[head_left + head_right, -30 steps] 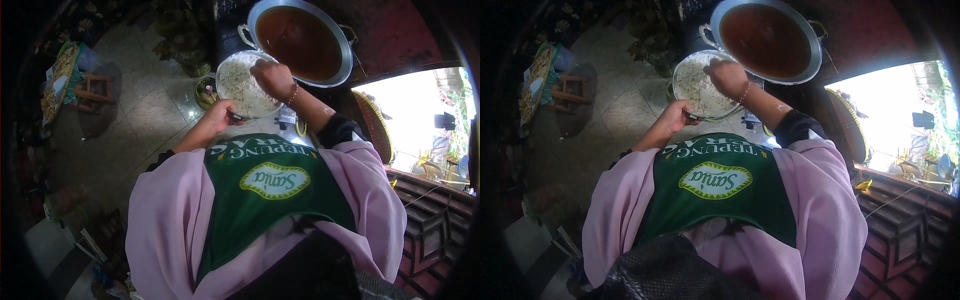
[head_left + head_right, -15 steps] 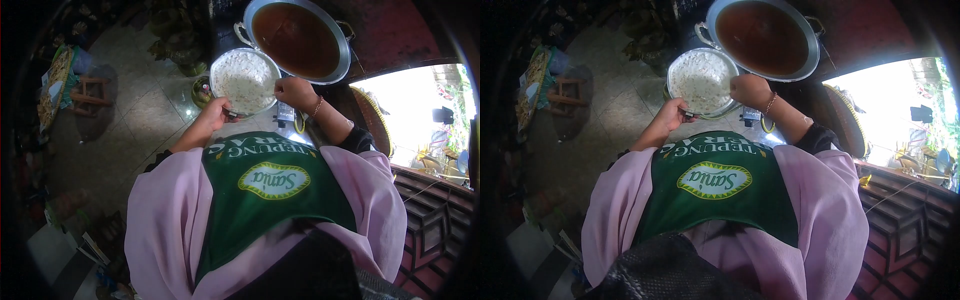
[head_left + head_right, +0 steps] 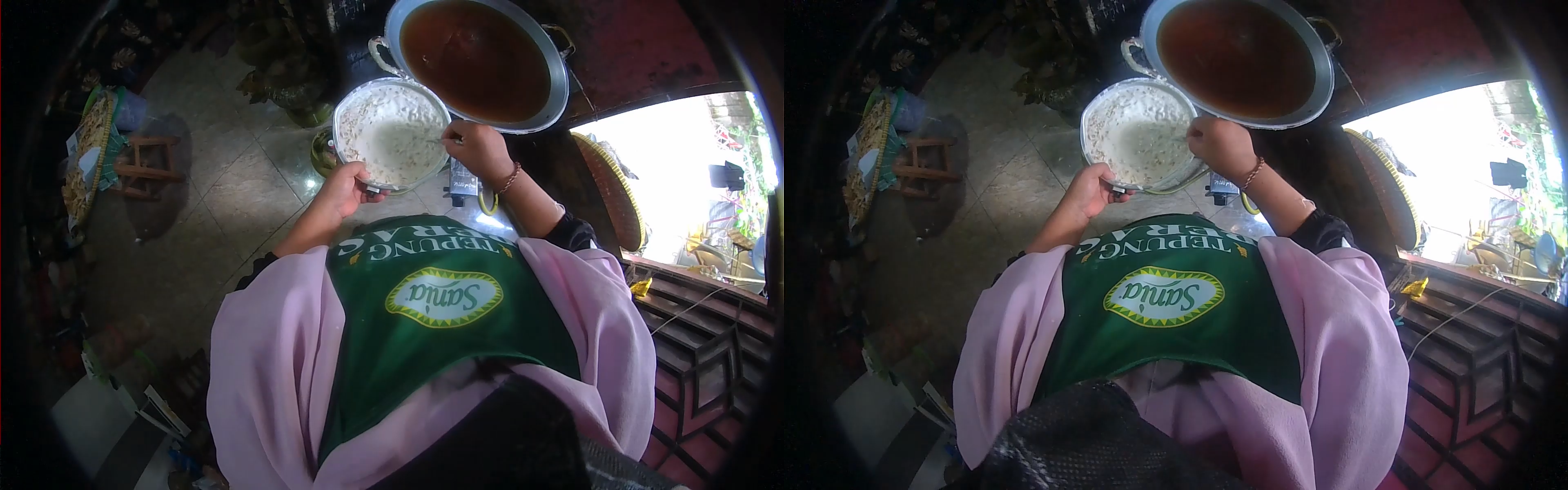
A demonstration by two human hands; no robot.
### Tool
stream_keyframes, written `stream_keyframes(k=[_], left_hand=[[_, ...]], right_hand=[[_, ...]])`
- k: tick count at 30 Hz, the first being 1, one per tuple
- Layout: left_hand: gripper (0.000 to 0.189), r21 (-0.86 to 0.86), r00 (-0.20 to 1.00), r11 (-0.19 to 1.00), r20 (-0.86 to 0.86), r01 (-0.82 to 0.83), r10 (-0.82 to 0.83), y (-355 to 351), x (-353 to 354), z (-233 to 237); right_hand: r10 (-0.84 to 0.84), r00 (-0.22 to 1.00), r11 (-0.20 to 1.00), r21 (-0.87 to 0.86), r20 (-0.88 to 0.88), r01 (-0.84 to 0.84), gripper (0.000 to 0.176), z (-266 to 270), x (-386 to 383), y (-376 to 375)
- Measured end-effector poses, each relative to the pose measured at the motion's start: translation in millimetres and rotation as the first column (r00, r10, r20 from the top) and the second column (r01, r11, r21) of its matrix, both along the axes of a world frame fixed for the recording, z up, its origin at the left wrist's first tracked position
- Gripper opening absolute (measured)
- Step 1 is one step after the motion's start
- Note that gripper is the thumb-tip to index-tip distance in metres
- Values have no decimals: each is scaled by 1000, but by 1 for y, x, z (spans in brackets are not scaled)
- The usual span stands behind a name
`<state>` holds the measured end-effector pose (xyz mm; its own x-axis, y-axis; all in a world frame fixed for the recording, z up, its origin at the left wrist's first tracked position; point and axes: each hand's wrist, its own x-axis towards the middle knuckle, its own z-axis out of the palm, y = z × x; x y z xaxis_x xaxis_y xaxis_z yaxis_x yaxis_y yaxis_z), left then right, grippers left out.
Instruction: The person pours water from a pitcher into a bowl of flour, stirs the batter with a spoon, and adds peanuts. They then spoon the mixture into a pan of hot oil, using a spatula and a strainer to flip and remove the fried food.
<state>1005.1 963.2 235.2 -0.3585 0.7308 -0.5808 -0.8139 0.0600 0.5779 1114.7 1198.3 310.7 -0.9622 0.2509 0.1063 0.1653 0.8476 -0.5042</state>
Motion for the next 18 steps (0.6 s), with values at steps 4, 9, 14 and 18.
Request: stream_keyframes(k=[4,9,14,18], left_hand=[[47,-24,1000,999,5,-28,28,2,2,5],[46,-24,1000,999,6,-22,22,3,2,-2],[46,-14,999,999,10,-48,48,5,5,-1],[46,-32,995,995,0,-97,97,9,11,2]], right_hand=[[-36,985,987,148,-166,61,13,-3,-1,1],[3,987,992,122,-159,17,11,-9,-3,5],[44,982,992,121,-186,-21,9,-13,-9,15],[39,962,986,164,-271,7,7,-12,-17,21]])
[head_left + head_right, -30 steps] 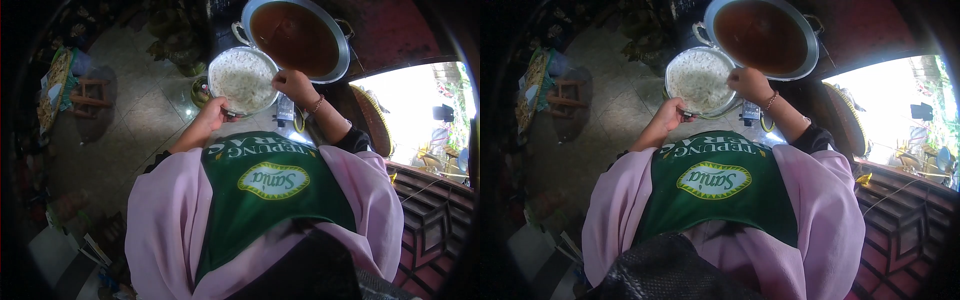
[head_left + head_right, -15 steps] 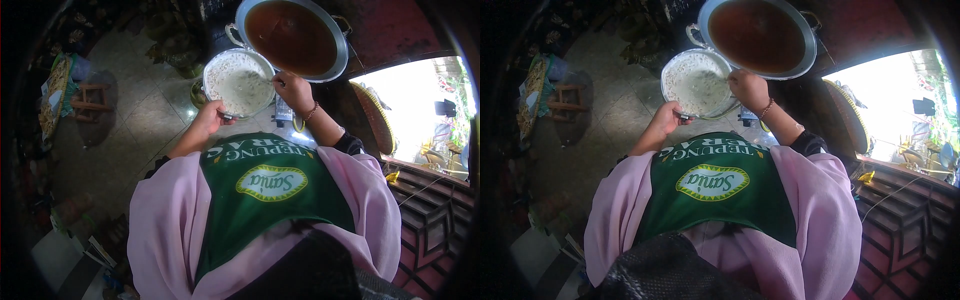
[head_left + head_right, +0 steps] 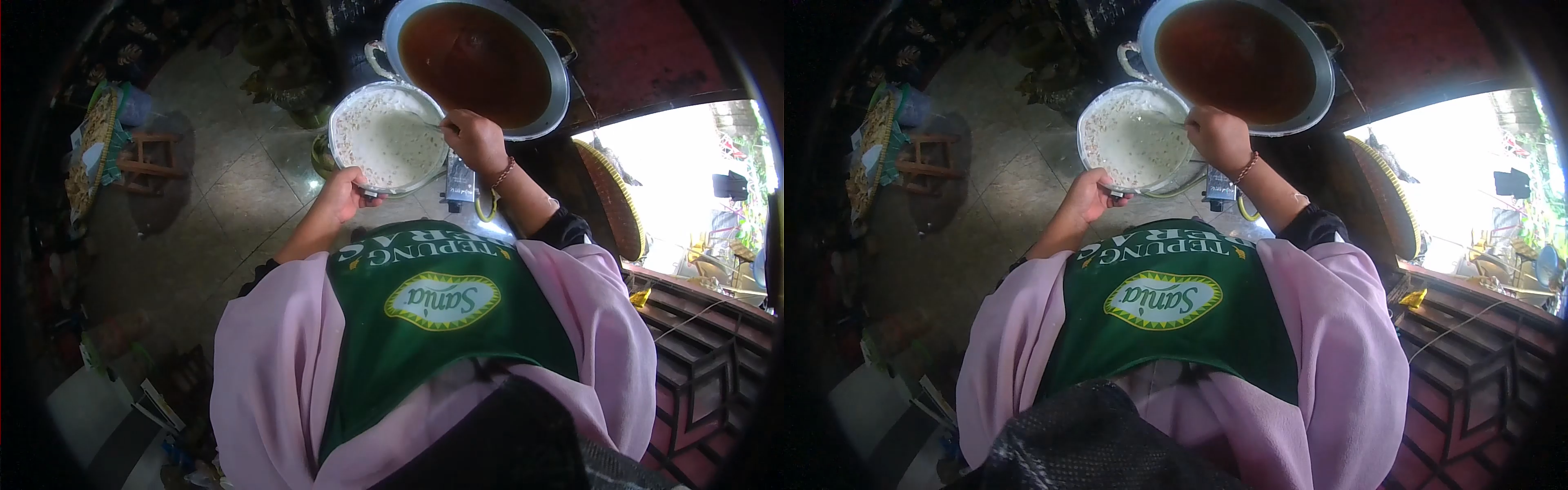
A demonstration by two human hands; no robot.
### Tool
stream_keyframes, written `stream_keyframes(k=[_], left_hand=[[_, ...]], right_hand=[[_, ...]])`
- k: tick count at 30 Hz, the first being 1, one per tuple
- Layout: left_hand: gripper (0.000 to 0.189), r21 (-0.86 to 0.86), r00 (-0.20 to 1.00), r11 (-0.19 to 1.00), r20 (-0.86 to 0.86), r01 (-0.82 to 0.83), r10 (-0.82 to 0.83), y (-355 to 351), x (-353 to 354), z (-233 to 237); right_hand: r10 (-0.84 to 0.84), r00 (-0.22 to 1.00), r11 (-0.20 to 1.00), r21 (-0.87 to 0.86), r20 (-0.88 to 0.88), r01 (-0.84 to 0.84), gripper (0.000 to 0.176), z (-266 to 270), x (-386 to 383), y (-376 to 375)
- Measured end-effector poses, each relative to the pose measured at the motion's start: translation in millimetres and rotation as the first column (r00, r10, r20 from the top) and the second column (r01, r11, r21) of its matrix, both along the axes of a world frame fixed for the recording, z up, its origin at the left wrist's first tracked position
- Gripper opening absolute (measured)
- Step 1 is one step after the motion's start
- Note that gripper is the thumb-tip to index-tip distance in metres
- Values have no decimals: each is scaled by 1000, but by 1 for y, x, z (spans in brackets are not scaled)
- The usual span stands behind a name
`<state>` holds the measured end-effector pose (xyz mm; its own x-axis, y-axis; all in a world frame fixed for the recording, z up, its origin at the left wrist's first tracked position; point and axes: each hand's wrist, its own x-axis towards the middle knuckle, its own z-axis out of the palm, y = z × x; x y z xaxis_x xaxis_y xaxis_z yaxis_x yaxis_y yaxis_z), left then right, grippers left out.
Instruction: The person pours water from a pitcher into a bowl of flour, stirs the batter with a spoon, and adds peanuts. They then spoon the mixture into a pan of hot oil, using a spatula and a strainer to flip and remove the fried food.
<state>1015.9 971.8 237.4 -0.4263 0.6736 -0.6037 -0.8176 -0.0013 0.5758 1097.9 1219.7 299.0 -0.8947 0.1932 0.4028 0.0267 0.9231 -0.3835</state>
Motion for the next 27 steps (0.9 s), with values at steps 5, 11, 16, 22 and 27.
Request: stream_keyframes(k=[5,11,16,22,27], left_hand=[[47,16,1000,1000,4,-17,17,3,1,-2],[47,30,999,999,22,-36,35,7,2,-6],[47,33,998,998,20,-55,55,8,3,-4],[48,51,997,996,12,-74,74,9,4,-8],[49,37,994,994,38,-101,100,9,4,-10]], right_hand=[[-2,999,1000,29,-37,3,7,2,-11,8],[11,998,999,38,60,-14,8,0,-19,15],[70,997,996,-61,31,-68,6,7,-19,13],[48,999,996,78,2,-48,8,-6,-31,18],[21,978,969,-247,209,32,13,-6,-31,29]])
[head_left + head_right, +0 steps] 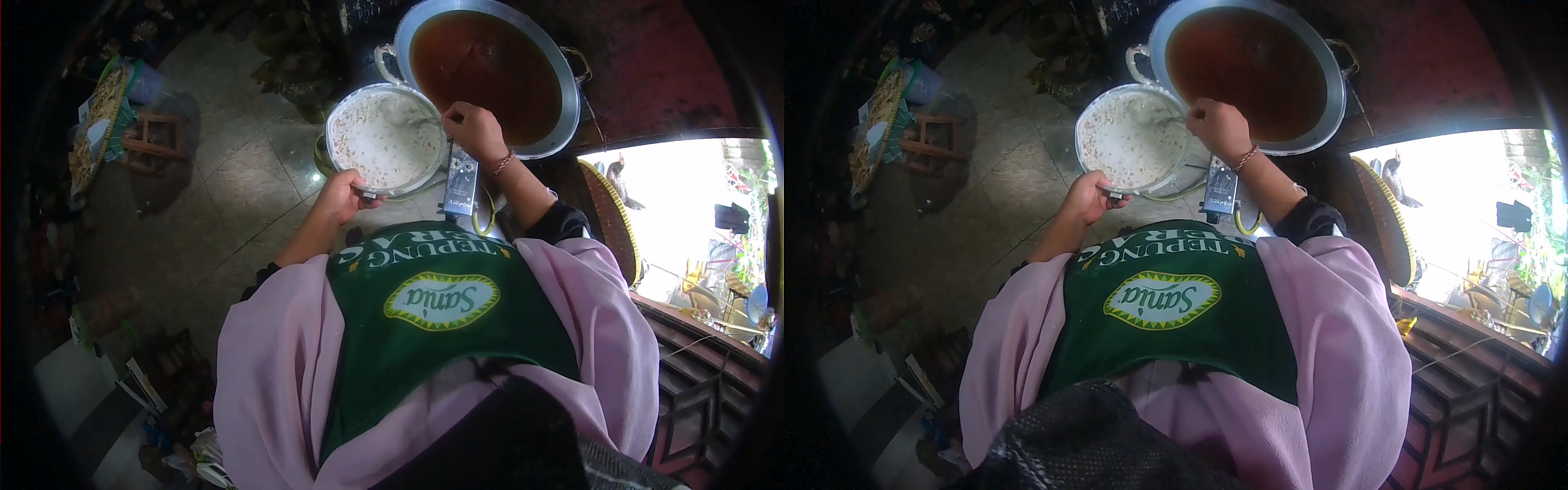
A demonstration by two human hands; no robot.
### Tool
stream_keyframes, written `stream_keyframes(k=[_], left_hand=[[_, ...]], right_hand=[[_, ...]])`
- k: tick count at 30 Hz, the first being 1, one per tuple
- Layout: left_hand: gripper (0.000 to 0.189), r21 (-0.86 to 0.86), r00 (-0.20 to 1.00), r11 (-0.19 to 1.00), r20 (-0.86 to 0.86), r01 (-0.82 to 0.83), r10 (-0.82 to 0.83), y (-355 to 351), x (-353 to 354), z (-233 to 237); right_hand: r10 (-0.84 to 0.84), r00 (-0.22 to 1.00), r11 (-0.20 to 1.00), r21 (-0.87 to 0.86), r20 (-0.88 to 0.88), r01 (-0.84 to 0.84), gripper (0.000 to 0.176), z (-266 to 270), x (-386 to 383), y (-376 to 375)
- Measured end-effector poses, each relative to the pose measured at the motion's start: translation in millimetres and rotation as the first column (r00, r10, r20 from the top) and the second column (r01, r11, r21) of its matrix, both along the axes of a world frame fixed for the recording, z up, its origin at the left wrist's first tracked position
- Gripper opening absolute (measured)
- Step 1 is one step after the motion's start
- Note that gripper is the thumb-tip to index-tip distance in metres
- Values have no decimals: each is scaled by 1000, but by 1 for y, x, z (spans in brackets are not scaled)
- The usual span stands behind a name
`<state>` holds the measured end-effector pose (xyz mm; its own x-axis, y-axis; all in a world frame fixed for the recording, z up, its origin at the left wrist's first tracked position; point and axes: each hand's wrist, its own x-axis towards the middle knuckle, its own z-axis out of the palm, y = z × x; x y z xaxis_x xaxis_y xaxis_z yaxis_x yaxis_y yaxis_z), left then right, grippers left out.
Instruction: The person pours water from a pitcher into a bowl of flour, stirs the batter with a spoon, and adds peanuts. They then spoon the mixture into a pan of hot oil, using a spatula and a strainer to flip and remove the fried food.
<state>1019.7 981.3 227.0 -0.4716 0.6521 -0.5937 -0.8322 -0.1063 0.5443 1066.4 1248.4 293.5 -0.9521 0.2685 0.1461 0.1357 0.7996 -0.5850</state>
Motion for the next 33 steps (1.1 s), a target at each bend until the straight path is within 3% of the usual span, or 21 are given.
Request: stream_keyframes(k=[7,10,16,18,25,33], left_hand=[[46,20,998,998,6,-58,58,1,2,-9],[46,2,996,996,-10,-92,92,7,2,-7],[46,3,989,992,-76,-128,128,14,8,-1],[47,6,986,990,-90,-138,138,15,10,1],[46,17,982,986,-94,-163,164,22,18,20],[47,-5,987,992,-100,-127,126,17,18,27]], right_hand=[[-44,988,971,-225,151,78,19,11,17,28],[-58,997,976,-208,52,67,19,-2,28,56],[-222,974,975,-10,53,223,16,-50,53,83],[-246,968,969,-23,51,248,15,-61,66,84],[-245,968,967,58,-47,247,14,-53,118,102],[-368,930,923,128,12,364,16,-43,147,109]])
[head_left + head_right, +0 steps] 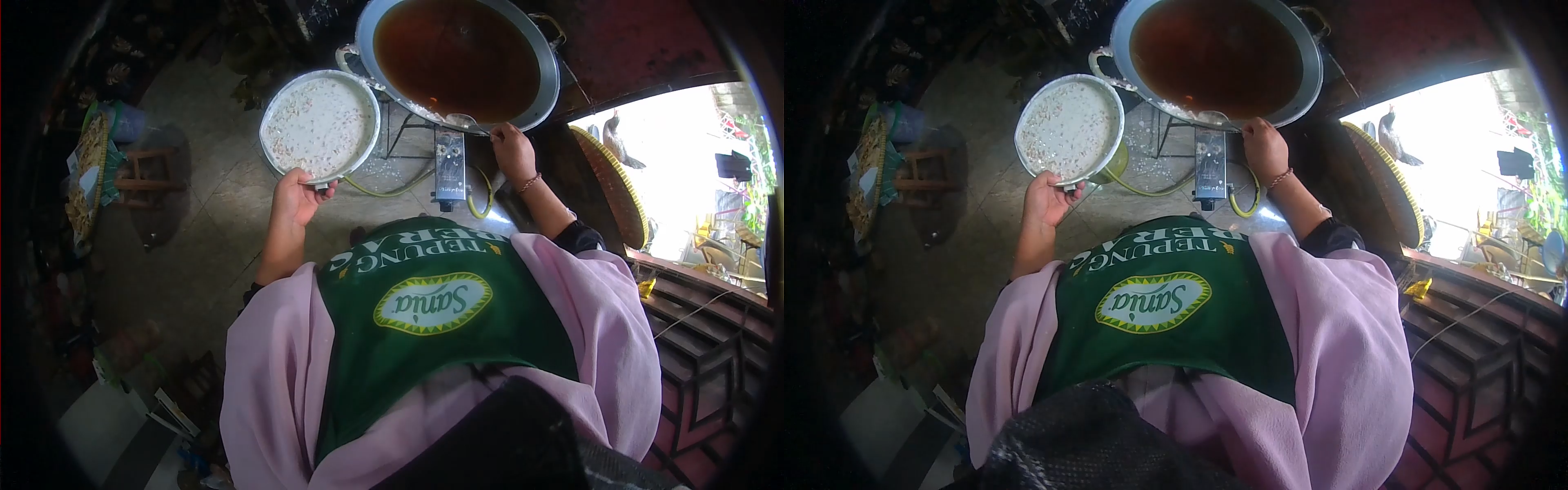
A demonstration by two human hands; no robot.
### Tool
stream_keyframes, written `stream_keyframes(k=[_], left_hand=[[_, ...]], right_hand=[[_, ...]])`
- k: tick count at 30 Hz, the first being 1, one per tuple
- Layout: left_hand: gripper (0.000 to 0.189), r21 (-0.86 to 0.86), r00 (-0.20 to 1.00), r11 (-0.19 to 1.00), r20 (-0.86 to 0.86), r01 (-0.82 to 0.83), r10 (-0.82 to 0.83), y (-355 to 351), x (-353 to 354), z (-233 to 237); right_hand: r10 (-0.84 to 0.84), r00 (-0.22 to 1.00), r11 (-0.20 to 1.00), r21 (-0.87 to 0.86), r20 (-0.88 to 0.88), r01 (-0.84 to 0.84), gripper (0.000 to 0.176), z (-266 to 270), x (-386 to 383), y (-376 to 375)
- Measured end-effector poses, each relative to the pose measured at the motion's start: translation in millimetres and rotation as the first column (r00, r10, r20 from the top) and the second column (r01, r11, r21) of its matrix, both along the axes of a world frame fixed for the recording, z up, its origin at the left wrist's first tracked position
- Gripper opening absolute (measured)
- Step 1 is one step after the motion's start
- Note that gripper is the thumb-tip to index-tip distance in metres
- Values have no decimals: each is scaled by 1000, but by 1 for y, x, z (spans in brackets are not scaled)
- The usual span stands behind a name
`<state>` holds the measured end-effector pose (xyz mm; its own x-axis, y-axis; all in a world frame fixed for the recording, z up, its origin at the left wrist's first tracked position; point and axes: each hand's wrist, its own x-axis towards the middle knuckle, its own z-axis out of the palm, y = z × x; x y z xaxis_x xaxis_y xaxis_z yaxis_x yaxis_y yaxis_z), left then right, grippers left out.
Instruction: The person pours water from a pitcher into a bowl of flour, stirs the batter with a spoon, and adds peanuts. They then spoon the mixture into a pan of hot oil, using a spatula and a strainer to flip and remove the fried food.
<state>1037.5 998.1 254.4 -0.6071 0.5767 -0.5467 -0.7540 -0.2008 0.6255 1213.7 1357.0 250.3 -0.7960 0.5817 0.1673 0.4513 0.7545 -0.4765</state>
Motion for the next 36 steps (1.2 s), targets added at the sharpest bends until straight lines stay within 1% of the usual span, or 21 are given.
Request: stream_keyframes(k=[4,7,10,11,13,14,15,16,17,18,19,20,22,25,28,31,34,36], left_hand=[[46,20,1000,1000,5,22,-22,-3,-3,-4],[46,26,999,999,0,44,-44,-4,-6,-2],[45,32,997,997,0,73,-73,-5,-7,0],[45,29,997,997,9,78,-79,-6,-9,-1],[44,24,995,995,40,94,-95,-8,-13,-4],[45,14,994,995,54,95,-96,-9,-15,-6],[46,4,993,995,68,99,-99,-10,-14,-4],[46,-6,991,995,82,104,-104,-10,-14,-4],[46,2,989,993,92,117,-117,-11,-15,-5],[46,8,988,993,94,121,-122,-12,-16,-5],[46,14,987,992,96,127,-128,-12,-17,-6],[46,19,986,991,100,135,-136,-13,-18,-7],[46,25,984,988,87,153,-154,-12,-21,-6],[47,25,984,987,69,161,-162,-11,-23,-9],[48,16,984,986,56,168,-169,-9,-21,-5],[48,20,984,985,47,169,-170,-8,-20,-8],[48,30,984,985,56,169,-171,-6,-20,-6],[48,33,985,986,58,164,-165,-5,-18,-7]], right_hand=[[-6,998,1000,10,69,5,17,-7,-29,-5],[33,988,999,-48,151,-26,19,1,-65,-19],[102,976,987,-146,192,-74,20,3,-91,-12],[105,981,965,-255,161,-62,20,4,-95,-12],[109,989,886,-460,102,-50,20,26,-104,-14],[179,981,873,-471,69,-126,17,40,-109,-20],[247,968,854,-480,36,-200,16,67,-108,-38],[312,950,830,-486,2,-271,17,80,-107,-55],[332,943,903,-277,-34,-328,15,80,-107,-74],[359,931,931,-51,-66,-362,13,80,-110,-95],[390,916,912,178,-90,-371,11,77,-115,-108],[455,891,862,253,0,-440,9,64,-117,-112],[480,877,877,-11,-2,-480,9,73,-119,-121],[371,926,919,174,-71,-355,8,73,-121,-124],[429,903,903,-11,0,-429,10,70,-118,-118],[413,910,906,86,32,-414,9,67,-119,-119],[418,902,905,130,-102,-405,7,69,-122,-117],[445,895,890,97,18,-445,8,71,-123,-115]])
